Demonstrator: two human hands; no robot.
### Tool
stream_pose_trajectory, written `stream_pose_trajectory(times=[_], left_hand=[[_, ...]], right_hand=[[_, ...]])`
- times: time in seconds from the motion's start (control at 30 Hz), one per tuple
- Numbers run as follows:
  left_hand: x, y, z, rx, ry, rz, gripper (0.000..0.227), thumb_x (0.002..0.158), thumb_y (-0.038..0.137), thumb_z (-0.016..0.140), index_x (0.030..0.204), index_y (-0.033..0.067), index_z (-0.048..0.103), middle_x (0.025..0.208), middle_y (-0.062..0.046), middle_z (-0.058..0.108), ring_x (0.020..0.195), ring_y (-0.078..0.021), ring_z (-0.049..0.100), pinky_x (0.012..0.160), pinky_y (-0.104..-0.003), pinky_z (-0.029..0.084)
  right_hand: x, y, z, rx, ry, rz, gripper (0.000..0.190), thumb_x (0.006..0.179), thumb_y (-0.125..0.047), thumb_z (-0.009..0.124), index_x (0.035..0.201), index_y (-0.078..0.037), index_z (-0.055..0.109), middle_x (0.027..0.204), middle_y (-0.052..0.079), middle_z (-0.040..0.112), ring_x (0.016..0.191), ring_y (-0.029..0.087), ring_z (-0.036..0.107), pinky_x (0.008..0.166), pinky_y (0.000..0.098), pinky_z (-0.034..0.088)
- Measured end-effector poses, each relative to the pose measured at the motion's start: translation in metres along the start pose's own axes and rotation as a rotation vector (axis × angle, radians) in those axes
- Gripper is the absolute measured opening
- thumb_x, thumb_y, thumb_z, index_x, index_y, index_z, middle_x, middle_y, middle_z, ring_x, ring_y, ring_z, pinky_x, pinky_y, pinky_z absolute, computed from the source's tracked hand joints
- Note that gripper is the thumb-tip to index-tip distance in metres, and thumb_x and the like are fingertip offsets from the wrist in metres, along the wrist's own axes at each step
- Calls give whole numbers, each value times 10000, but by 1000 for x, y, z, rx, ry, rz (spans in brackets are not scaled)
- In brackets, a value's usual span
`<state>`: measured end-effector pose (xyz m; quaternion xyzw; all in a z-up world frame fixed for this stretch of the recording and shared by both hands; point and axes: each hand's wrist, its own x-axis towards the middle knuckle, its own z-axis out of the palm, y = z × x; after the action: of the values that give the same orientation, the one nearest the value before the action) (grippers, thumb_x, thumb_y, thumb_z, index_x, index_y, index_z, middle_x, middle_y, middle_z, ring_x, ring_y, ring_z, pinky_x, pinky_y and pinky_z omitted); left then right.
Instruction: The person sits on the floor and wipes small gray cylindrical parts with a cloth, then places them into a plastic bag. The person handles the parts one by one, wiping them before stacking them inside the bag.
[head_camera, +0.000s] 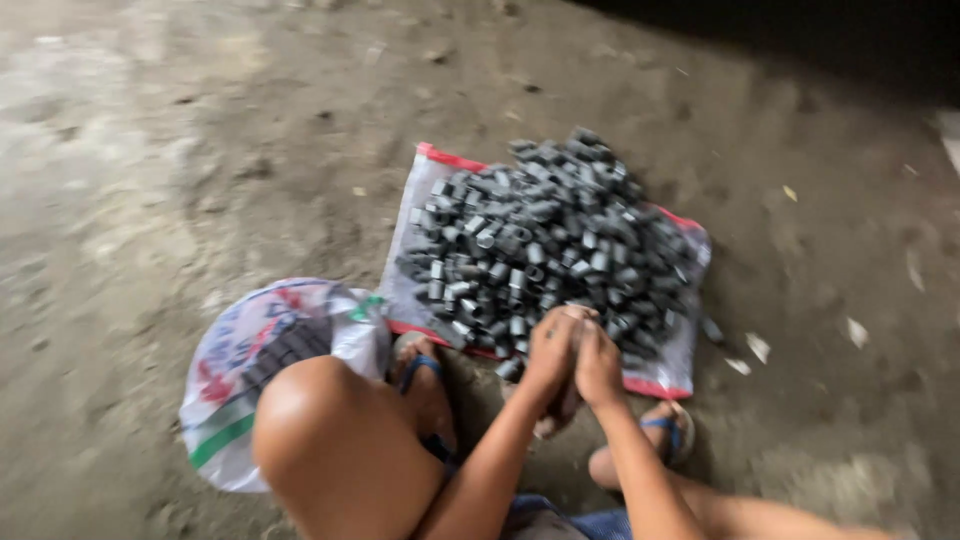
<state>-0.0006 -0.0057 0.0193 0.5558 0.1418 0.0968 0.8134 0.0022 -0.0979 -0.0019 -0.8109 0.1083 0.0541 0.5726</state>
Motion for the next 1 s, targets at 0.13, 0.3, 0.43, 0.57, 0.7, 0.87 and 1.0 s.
stream_pose_trajectory(times=[0.13, 0.3, 0.43, 0.57, 0.7, 0.87, 1.0], left_hand=[[-9, 63, 6, 125, -78, 20, 358, 1006, 201, 509, 973, -60, 752, 1022, -337, 724, 1014, -442, 683, 932, -568, 493], [13, 43, 3, -301, 129, -281, 399, 861, 34, 457, 1111, 22, 767, 1226, -202, 739, 1180, -274, 646, 982, -374, 524], [31, 31, -20, -717, 180, -358, 393, 814, 41, 483, 1133, 25, 713, 1249, -193, 735, 1185, -343, 685, 797, -466, 603], [10, 42, -8, -479, 125, -231, 361, 955, 71, 495, 1272, 21, 661, 1339, -211, 689, 1279, -312, 641, 1095, -453, 477], [-8, 52, 6, -150, -19, -102, 319, 1044, 151, 548, 1323, 33, 646, 1280, -198, 722, 1216, -271, 672, 1077, -411, 506], [-5, 62, 3, 116, 24, -32, 209, 1033, 232, 604, 1124, 109, 747, 1189, -119, 768, 1152, -236, 702, 1034, -390, 521], [14, 46, -17, 144, 279, -127, 396, 1052, 432, 556, 935, 117, 765, 1095, -125, 790, 1099, -231, 722, 1053, -402, 512]], right_hand=[[-29, -69, -11, -321, 46, 18, 413, 1067, -443, 425, 1249, -217, 720, 1145, 143, 747, 1158, 362, 665, 1046, 508, 488], [-12, -53, -8, 124, 121, 107, 446, 1090, -396, 435, 1154, -59, 720, 1142, 244, 720, 1191, 352, 636, 1069, 532, 456], [-9, -49, -23, 530, 132, 132, 405, 1114, -366, 430, 1180, -109, 736, 1120, 83, 711, 1104, 205, 585, 1090, 468, 461], [-32, -65, -15, -172, -28, -448, 256, 1062, -124, 476, 1215, -8, 644, 1020, 249, 697, 1019, 410, 657, 942, 530, 503], [-30, -49, 0, -95, 60, -213, 304, 1082, -271, 442, 1090, -98, 691, 945, 223, 722, 967, 394, 696, 857, 524, 510], [-35, -44, 15, 219, 135, 61, 360, 1061, -244, 417, 954, -50, 701, 859, 159, 632, 871, 304, 619, 839, 466, 505], [-52, -59, 20, 595, 24, 355, 226, 971, -295, 698, 930, -84, 767, 861, 84, 674, 864, 234, 599, 878, 442, 505]])
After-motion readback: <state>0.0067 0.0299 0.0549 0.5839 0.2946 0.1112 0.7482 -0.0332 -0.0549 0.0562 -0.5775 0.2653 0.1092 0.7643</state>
